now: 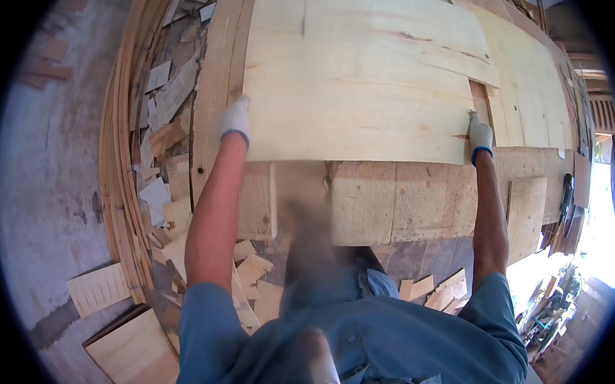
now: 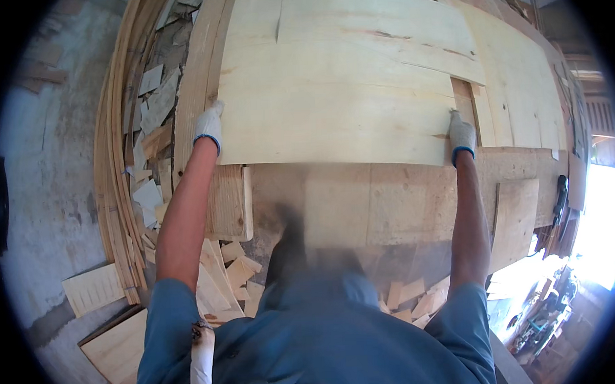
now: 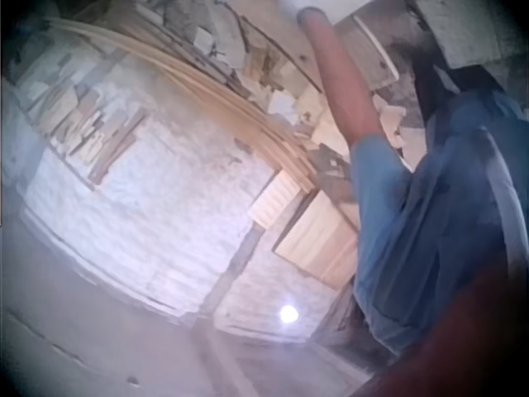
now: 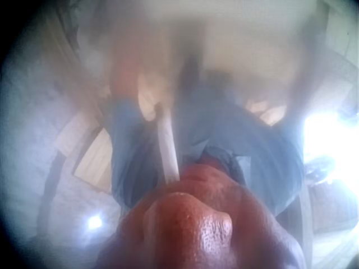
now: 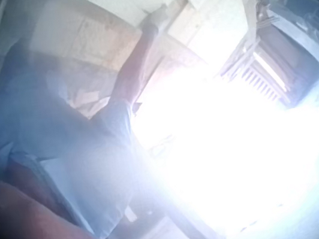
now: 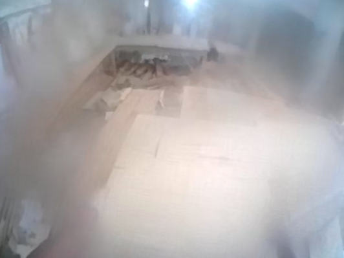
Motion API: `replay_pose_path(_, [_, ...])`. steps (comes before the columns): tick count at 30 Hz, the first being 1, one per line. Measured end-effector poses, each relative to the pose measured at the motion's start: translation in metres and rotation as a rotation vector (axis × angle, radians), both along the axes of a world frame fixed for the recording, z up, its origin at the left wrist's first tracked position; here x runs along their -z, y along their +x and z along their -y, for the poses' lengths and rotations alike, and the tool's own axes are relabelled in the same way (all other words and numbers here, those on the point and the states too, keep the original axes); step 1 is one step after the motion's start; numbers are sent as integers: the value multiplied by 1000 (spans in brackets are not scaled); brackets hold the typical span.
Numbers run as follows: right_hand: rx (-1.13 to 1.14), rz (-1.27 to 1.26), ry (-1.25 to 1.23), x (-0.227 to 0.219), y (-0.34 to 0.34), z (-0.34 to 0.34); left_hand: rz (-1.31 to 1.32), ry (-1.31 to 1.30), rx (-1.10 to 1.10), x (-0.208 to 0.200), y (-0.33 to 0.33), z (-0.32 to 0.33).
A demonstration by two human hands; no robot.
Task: The person repeatedly lifts, flips, and repositions large wooden panels on a workbench in a workshop. The person uses both hands to move the panels and briefly uses a nail gun to fasten one panel.
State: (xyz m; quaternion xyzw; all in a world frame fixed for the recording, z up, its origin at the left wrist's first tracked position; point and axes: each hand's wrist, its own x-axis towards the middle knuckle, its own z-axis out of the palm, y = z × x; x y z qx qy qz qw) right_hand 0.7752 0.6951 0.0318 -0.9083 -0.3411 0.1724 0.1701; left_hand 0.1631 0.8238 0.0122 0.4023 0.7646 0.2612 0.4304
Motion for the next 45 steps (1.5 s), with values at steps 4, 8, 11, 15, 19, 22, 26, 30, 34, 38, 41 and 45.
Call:
replay_pose_path(4, [-13, 30, -33, 3, 2, -1, 209, 86, -32, -13, 13, 9])
replay_pose_path(8, [1, -15, -45, 0, 8, 0, 7, 50, 2, -15, 12, 6])
replay_pose_path(11, [-34, 28, -8, 4, 7, 7, -72, 60, 29, -8, 2, 4])
replay_pose_path(15, [-220, 179, -46, -2, -10, 37, 240, 33, -56, 0, -14, 40])
replay_pose_path(19, [-181, 178, -88, 7, -4, 108, 315, 47, -58, 24, -34, 101])
replay_pose_path(22, [-121, 127, -140, -18, -58, 202, 34, 40, 31, 18, -59, 187])
replay_pose_path(26, [134, -35, 60, -19, -129, 348, 233, -30, 9, 7, -115, 298])
replay_pose_path(30, [288, -222, -19, -45, -238, 440, 365, 41, 27, 18, -188, 374])
replay_pose_path(34, [-84, 64, 186, 33, -296, 546, -61, 127, 143, 7, -255, 405])
replay_pose_path(38, [104, -641, -135, -30, -408, 526, -168, 327, -260, 67, -331, 500])
replay_pose_path(41, [-159, -624, 16, 29, -435, 585, 534, 202, -468, 68, -281, 579])
replay_pose_path(45, [-577, -841, -208, 20, -443, 590, 1116, -77, -456, 16, -145, 641])
